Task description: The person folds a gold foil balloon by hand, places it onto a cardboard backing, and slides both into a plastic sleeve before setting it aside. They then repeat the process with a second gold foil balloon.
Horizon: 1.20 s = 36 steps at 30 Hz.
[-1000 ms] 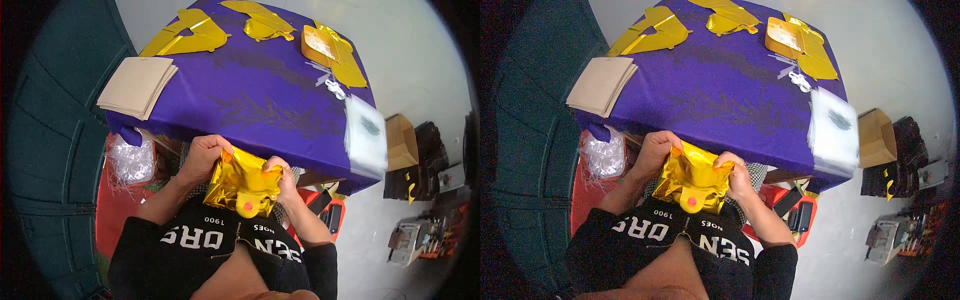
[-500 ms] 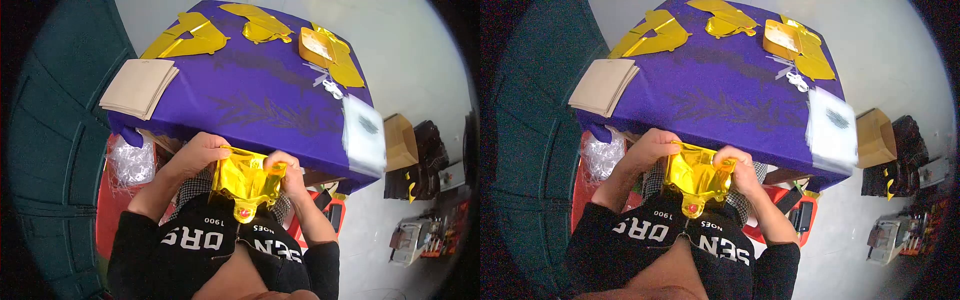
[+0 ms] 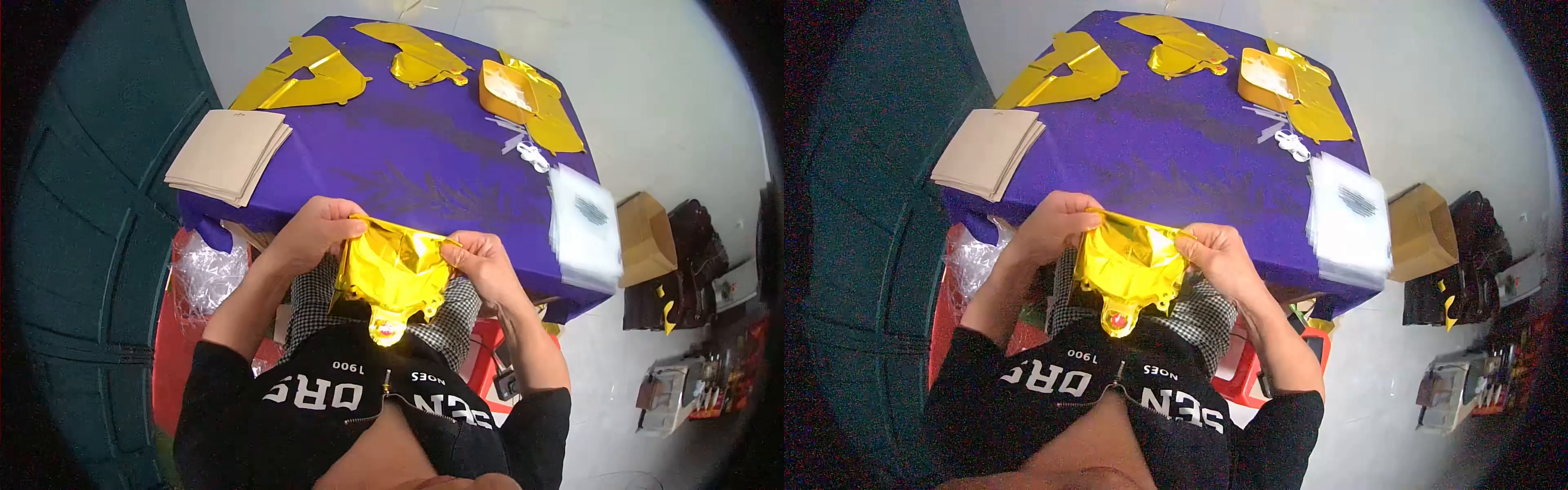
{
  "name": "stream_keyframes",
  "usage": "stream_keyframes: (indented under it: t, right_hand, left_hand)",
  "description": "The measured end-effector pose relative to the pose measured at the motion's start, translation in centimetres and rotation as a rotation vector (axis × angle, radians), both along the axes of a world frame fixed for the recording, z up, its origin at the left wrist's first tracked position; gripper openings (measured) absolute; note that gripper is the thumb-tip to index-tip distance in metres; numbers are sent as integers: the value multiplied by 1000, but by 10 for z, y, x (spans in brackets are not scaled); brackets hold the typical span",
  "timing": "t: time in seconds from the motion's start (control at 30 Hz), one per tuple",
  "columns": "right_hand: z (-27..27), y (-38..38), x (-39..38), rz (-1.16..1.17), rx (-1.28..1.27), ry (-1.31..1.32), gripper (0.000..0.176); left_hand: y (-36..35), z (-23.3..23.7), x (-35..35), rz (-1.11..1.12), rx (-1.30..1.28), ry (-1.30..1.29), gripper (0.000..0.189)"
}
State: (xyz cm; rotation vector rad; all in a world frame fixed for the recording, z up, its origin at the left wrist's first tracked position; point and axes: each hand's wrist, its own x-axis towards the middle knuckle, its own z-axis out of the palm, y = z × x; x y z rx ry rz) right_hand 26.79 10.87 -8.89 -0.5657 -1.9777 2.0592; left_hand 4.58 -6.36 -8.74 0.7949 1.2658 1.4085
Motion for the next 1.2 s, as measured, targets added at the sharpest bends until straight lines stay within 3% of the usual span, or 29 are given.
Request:
stream_keyframes:
  t: [0.1, 0.2, 0.23, 0.4, 0.47, 0.57, 0.67, 0.9, 1.0, 1.03, 1.07, 1.13, 1.2]
  right_hand:
    - [9, 9, -6, -40, 7, 40, 17]
    - [14, 23, -11, -83, 91, 80, 17]
    - [16, 25, -14, -108, 99, 89, 17]
    - [29, 24, -25, -220, -14, 118, 13]
    - [34, 24, -22, -166, -24, 60, 18]
    - [20, 35, -21, -55, -43, 74, 23]
    - [23, 36, -25, -111, -37, 149, 21]
    - [30, 47, -33, -128, 35, 164, 19]
    - [29, 48, -34, -375, 513, 161, 22]
    - [29, 43, -30, -524, 988, 215, 29]
    - [30, 42, -25, -512, 1240, 374, 39]
    - [32, 32, -17, -261, 1477, 474, 44]
    - [36, 7, -18, -157, 1640, 312, 45]
  left_hand:
    - [8, -4, -3, 6, 60, -165, 23]
    - [11, 15, 5, -47, -22, -28, 30]
    - [12, 17, 10, -46, -16, -13, 40]
    - [24, 13, 0, -59, 22, -28, 39]
    - [28, 19, -3, -51, 23, 19, 39]
    - [38, 12, -8, -77, 112, -89, 37]
    - [44, 22, 3, -2, 190, -296, 30]
    - [62, 5, -4, -40, 111, -321, 29]
    - [71, 2, -10, -2, 99, -290, 38]
    - [74, 3, -11, 24, 123, -278, 37]
    - [76, 4, -11, 49, 146, -267, 35]
    - [81, 6, -9, 80, 190, -274, 32]
    - [85, 10, -3, 88, 225, -311, 27]
